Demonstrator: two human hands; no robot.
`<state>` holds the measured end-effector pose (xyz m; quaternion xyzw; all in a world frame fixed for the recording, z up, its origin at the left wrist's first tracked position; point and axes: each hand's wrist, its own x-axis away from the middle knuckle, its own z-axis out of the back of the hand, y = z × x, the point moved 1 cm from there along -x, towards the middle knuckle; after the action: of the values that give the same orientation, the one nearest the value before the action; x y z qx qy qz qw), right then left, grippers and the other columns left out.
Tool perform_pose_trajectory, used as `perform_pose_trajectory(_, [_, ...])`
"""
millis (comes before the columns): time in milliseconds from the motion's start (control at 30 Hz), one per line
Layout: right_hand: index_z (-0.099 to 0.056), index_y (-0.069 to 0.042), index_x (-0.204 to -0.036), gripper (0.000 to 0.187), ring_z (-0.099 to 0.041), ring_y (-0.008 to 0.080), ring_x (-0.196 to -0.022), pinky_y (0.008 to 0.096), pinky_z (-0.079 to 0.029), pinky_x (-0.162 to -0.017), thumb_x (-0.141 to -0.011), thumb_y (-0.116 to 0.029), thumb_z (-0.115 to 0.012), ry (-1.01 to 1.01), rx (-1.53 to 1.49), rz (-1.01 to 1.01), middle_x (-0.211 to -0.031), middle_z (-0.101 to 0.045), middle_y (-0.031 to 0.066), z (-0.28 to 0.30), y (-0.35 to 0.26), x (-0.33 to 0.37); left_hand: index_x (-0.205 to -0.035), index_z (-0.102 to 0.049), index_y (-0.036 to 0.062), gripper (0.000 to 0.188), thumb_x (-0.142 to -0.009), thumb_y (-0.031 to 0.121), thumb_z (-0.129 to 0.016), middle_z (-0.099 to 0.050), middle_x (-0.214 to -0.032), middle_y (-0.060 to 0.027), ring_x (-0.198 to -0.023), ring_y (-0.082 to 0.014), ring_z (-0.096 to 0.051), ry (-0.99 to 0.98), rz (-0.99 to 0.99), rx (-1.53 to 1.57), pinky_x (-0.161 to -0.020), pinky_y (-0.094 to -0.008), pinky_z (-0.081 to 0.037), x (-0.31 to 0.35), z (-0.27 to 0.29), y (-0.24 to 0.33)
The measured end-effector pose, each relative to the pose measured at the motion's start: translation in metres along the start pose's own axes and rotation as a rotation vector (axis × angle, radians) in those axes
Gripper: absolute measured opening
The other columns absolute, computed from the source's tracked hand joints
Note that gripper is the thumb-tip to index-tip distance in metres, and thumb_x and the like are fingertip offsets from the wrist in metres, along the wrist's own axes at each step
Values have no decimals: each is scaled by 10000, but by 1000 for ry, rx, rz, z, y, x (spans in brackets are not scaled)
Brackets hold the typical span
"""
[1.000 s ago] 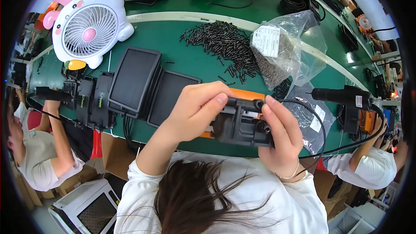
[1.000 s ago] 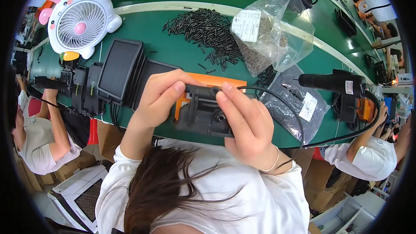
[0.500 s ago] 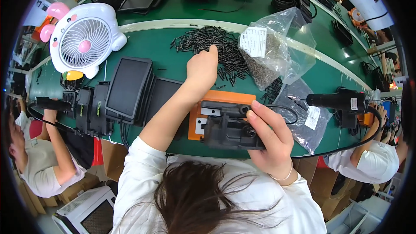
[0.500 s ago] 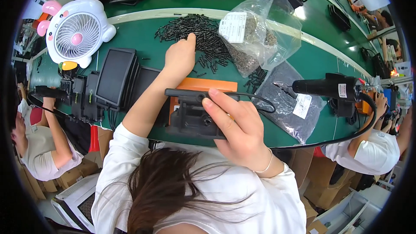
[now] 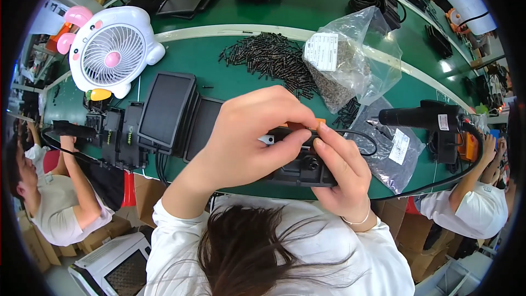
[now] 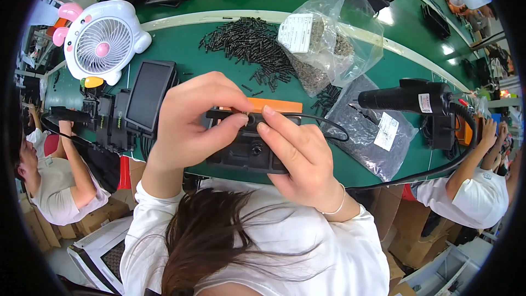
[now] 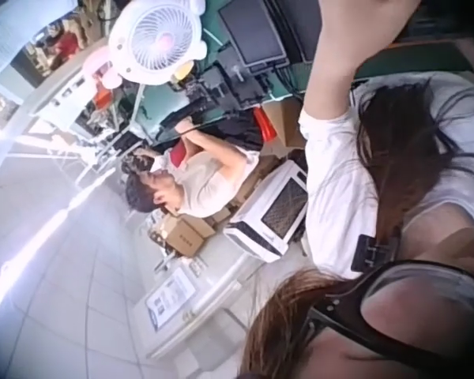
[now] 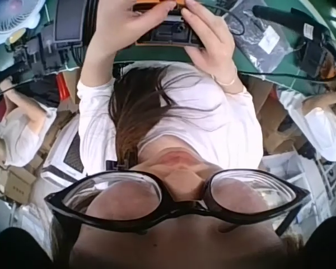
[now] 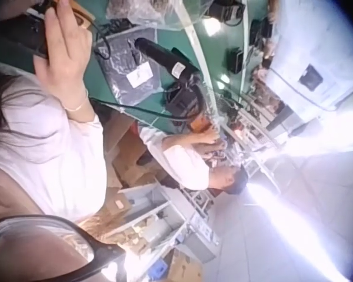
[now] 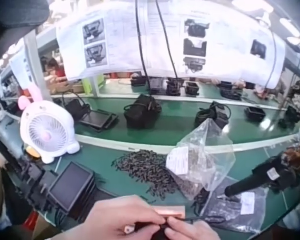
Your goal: Assembling housings and components for solar-powered lights using an electric screwdriver at a factory workbench.
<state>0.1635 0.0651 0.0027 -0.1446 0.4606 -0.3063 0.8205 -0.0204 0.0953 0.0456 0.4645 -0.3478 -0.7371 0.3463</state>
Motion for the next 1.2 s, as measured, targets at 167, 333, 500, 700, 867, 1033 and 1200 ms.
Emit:
perform_pose_trajectory(167, [-571,27,-1102,568,-607,256,-856,308,-428,-657,-541,4,-661,-18,-18,-2,-1194,-537,200,1,-2,-1,-796,-615,6,214,-610,-97,-642,-587,-738,-72,-653,-207,-536,68,-257,-121,-554,-275,-418,6,-7,-6])
perform_pose_trajectory(333, [-572,30,-1100,567,-599,258,-877,305,-428,-666,-539,7,-650,-20,-19,-17,-1202,-532,199,1,-1,0,-775,-603,0,214,-599,-115,-638,-581,-738,-75,-647,-217,-537,89,-279,-148,-542,-282,-419,5,-8,-4])
perform_pose_trajectory(500, [-570,34,-1101,574,-593,256,-872,306,-429,-675,-531,14,-639,-29,-18,-27,-1202,-531,203,1,-2,0,-764,-592,2,218,-581,-108,-632,-577,-734,-79,-643,-222,-540,105,-348,-227,-545,-288,-428,3,-4,-2])
perform_pose_trajectory(700, [-571,41,-1097,580,-589,255,-869,300,-429,-680,-520,25,-622,-33,-21,-50,-1198,-532,206,0,-3,-1,-757,-599,5,215,-565,-85,-636,-567,-724,-83,-635,-236,-539,58,-362,-316,-551,-296,-434,2,-1,5])
perform_pose_trajectory(867, [-567,43,-1103,590,-588,257,-872,299,-429,-686,-514,37,-608,-25,-16,-45,-1199,-532,206,-1,-5,-1,-763,-604,-1,210,-568,-60,-654,-565,-724,-82,-652,-243,-550,38,-363,-361,-587,-321,-467,6,4,4])
perform_pose_trajectory(1033, [-565,44,-1108,583,-588,267,-902,304,-436,-712,-529,15,-628,-45,-11,-46,-1219,-515,213,0,-4,0,-776,-613,-6,215,-570,-26,-673,-572,-754,-86,-681,-253,-559,-7,-371,-421,-637,-334,-498,7,3,9])
perform_pose_trajectory(1200, [-560,29,-1090,436,-580,283,-937,329,-449,-805,-712,-166,-659,196,-119,-110,-1166,-511,223,24,-4,19,-815,-642,2,186,-633,-24,-665,-607,-879,-112,-759,-264,-590,-72,-316,-434,-650,-319,-498,8,2,8])
